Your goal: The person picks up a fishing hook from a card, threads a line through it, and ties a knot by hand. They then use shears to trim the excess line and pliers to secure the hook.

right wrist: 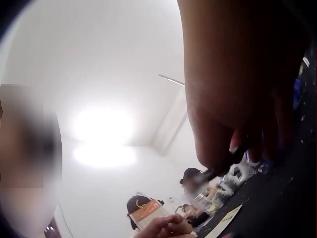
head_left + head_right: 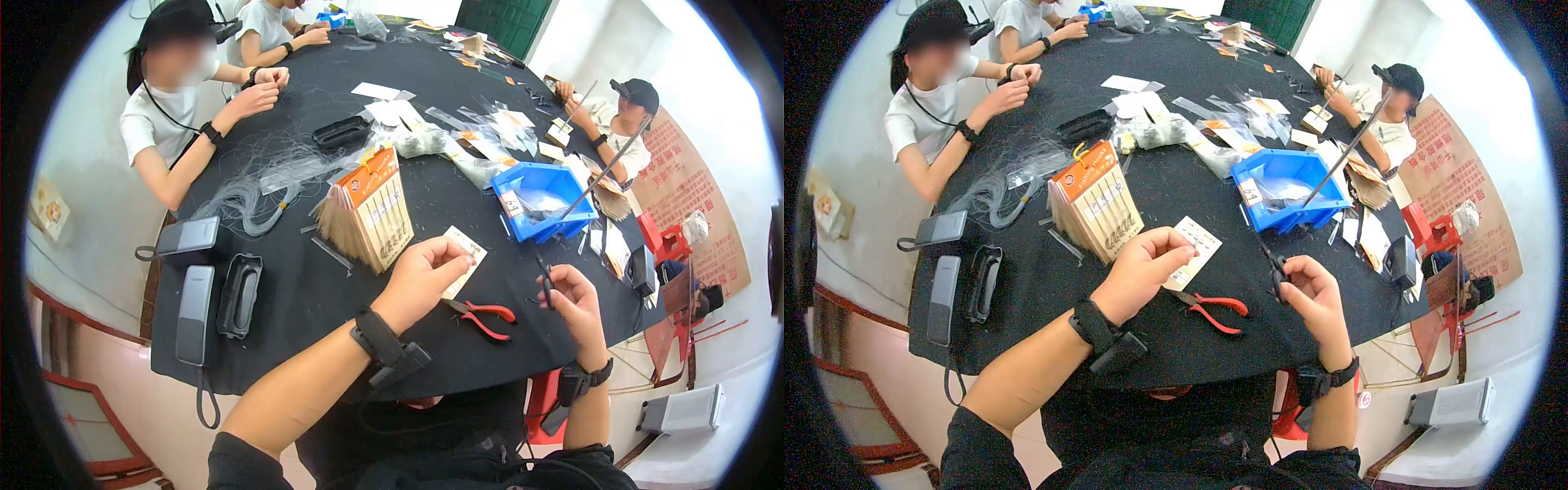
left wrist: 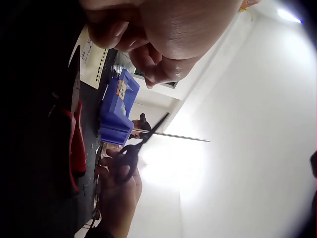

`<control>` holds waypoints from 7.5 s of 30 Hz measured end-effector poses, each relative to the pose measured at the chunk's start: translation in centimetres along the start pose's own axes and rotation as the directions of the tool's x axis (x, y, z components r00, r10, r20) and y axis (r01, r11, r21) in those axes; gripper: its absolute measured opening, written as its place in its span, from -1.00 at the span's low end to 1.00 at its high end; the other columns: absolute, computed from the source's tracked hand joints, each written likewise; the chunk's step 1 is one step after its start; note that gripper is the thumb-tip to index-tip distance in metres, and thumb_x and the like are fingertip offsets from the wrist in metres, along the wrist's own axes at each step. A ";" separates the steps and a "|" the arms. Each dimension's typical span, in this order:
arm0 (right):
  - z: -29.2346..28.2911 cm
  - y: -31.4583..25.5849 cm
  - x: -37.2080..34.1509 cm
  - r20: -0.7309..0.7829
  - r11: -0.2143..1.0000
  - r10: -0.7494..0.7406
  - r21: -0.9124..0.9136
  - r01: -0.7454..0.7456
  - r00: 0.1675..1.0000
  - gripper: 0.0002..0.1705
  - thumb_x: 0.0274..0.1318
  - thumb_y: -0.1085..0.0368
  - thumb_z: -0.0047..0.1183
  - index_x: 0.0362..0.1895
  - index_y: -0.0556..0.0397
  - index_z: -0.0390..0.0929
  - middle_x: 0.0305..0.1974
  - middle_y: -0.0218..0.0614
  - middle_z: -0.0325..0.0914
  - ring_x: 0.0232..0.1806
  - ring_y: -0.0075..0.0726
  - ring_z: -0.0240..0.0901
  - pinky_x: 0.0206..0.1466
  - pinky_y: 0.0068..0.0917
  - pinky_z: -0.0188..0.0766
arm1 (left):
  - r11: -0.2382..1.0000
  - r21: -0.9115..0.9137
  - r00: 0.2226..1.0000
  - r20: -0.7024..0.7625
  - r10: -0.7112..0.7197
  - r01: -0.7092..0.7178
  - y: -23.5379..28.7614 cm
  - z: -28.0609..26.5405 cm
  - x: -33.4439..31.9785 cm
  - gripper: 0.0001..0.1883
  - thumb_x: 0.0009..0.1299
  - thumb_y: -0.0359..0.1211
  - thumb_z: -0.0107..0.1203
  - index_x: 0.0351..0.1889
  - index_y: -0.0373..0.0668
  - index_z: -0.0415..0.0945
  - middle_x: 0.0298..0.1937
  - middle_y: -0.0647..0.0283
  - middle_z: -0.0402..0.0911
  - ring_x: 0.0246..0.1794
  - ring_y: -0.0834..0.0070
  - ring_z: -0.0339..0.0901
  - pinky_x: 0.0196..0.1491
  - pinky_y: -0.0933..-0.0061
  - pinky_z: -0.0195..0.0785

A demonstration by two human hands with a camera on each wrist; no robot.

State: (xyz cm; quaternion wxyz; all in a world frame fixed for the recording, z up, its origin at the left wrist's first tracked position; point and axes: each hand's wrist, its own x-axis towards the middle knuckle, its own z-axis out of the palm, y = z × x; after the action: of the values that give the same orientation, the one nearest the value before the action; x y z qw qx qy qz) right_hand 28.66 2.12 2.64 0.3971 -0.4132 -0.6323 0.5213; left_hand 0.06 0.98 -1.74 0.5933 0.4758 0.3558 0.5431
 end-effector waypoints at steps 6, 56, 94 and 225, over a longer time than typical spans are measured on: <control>1.8 1.2 0.9 0.133 0.912 0.052 0.398 -0.101 0.990 -0.69 0.30 0.36 0.10 0.09 0.16 0.48 -0.09 -0.29 0.58 -0.21 -0.49 0.56 -0.07 -0.48 0.53 | 0.992 -0.112 0.998 -0.002 -0.055 0.054 1.1 0.4 -0.2 -0.92 0.48 -0.37 0.13 -0.21 -0.17 0.56 -0.28 0.45 0.61 -0.37 0.84 0.45 -0.35 0.78 0.25; 7.4 -1.1 8.1 0.214 0.937 -0.221 0.319 0.146 0.952 -0.72 -0.06 0.46 0.43 -0.28 0.11 0.58 -0.27 -0.26 0.69 -0.15 -0.36 0.67 -0.05 -0.47 0.60 | 0.949 -0.223 0.975 0.052 -0.216 0.222 2.9 0.8 -1.4 -0.87 0.46 -0.31 0.13 -0.29 -0.13 0.49 -0.50 0.55 0.31 -0.55 0.81 0.09 -0.45 0.69 -0.05; 7.2 -0.4 8.2 0.222 0.875 -0.462 0.275 0.399 0.859 -0.82 -0.01 0.51 0.39 -0.34 0.13 0.62 -0.30 -0.28 0.65 -0.19 -0.43 0.64 -0.09 -0.52 0.57 | 0.948 -0.240 0.978 0.080 -0.195 0.209 2.8 1.0 -1.4 -0.86 0.47 -0.31 0.11 -0.27 -0.16 0.48 -0.53 0.51 0.28 -0.57 0.76 0.07 -0.48 0.67 -0.08; 5.6 -1.5 8.7 0.244 0.988 -0.141 -0.033 0.153 0.960 -0.79 0.09 0.31 0.20 -0.45 0.06 0.42 -0.23 -0.48 0.34 -0.30 -0.63 0.17 -0.23 -0.64 0.08 | 0.989 0.122 0.959 -0.262 0.110 -0.080 1.0 0.4 -0.9 -0.88 0.49 -0.38 0.14 -0.28 -0.22 0.54 -0.39 0.51 0.53 -0.38 0.83 0.40 -0.30 0.70 0.27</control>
State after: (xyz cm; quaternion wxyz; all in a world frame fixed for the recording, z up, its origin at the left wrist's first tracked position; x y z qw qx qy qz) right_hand 20.26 8.25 3.98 0.3443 -0.3092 -0.7179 0.5200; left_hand -0.01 -0.04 -0.73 0.4857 0.4467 0.4389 0.6099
